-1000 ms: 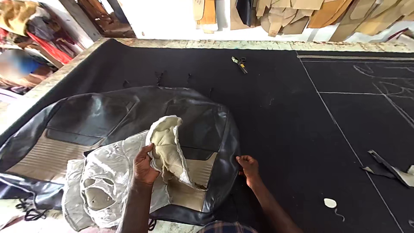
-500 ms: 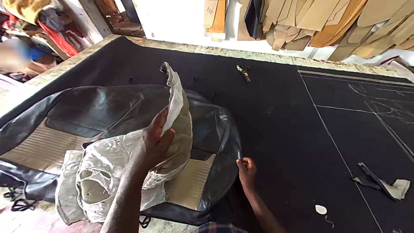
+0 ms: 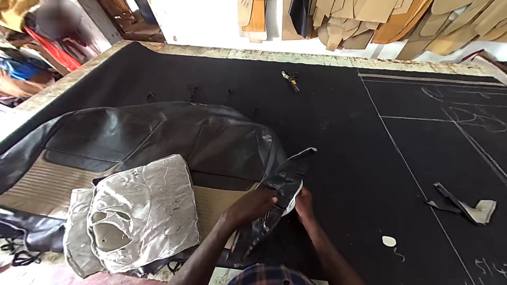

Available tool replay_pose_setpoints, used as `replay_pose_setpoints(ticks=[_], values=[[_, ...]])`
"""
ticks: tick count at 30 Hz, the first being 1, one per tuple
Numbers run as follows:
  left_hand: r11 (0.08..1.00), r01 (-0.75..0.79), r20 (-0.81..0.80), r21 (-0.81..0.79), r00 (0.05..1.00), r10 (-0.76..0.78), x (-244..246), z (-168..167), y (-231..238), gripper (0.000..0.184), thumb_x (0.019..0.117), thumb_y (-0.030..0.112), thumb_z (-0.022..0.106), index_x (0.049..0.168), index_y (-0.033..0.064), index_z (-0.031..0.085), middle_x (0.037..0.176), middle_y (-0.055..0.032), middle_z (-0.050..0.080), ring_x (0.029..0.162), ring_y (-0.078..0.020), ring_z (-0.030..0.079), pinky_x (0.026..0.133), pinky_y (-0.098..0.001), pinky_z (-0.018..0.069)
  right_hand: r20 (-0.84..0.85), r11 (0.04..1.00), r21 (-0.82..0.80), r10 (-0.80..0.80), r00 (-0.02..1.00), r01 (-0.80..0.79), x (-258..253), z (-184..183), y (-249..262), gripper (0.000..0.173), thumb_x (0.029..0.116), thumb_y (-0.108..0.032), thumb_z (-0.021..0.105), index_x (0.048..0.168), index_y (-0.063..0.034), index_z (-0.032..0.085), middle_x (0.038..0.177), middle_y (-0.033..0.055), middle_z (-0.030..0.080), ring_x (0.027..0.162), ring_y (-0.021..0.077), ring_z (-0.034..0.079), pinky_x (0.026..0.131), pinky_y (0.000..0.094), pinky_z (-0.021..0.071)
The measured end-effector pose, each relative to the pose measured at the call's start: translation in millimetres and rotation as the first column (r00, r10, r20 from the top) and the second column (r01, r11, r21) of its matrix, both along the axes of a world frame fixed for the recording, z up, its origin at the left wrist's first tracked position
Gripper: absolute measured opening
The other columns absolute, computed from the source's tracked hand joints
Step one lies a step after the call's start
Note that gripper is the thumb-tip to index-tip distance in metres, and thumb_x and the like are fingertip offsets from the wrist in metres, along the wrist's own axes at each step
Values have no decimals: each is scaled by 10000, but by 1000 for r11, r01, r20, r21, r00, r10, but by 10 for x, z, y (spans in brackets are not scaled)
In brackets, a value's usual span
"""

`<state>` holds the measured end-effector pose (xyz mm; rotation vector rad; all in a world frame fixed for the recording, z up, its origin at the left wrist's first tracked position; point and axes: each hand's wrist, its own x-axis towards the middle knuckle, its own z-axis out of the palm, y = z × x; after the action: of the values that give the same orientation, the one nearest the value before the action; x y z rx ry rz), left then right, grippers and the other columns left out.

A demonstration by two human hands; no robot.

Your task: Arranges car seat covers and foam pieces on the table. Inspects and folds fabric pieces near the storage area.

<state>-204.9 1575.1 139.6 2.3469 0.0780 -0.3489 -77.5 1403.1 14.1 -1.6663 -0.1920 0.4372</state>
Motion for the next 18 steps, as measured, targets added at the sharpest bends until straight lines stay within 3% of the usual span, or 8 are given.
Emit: replay_pose_setpoints(ticks=[3, 5, 7, 12, 18], values=[[991, -131, 45, -13, 990, 132, -261, -166, 193, 374, 1069, 277, 517, 1370, 86, 630, 1391, -109, 619, 1311, -273, 565, 1125, -524, 430, -80, 999, 17, 31, 996, -30, -22, 71, -45, 162, 1017, -99, 607, 1156, -42, 667, 985, 98, 709, 853, 160, 668, 766, 390, 573], [972, -237, 51, -6, 970, 237, -485, -279, 318, 419, 1032, 301, 596, 1404, 108, 610, 1453, -93, 574, 1361, -291, 513, 1135, -535, 410, -111, 999, 9, 42, 993, -42, -25, 94, -53, 165, 1022, -108, 595, 1165, -57, 659, 974, 97, 699, 826, 163, 657, 730, 389, 562], [942, -334, 40, -30, 941, 335, -722, -403, 364, 472, 999, 336, 651, 1433, 164, 585, 1476, -32, 558, 1359, -253, 514, 1114, -524, 440, -111, 998, -5, 58, 992, -59, -21, 73, -76, 166, 1022, -108, 585, 1164, -64, 659, 963, 105, 697, 809, 180, 659, 706, 403, 564], [836, -517, 63, -183, 843, 535, -1179, -679, 176, 581, 939, 304, 718, 1481, 207, 535, 1460, -7, 564, 1307, -231, 549, 1043, -487, 509, -104, 995, -33, 87, 991, -90, -25, 93, -103, 187, 1019, -102, 579, 1191, -69, 646, 954, 125, 691, 767, 202, 647, 646, 409, 550], [752, -614, 38, -239, 768, 639, -1321, -870, -127, 681, 905, 302, 763, 1518, 194, 486, 1470, -68, 540, 1327, -249, 539, 1042, -474, 522, -76, 998, 11, 56, 996, -55, 39, 44, -23, 178, 1013, -108, 598, 1162, -38, 667, 968, 108, 715, 821, 178, 685, 709, 400, 586]])
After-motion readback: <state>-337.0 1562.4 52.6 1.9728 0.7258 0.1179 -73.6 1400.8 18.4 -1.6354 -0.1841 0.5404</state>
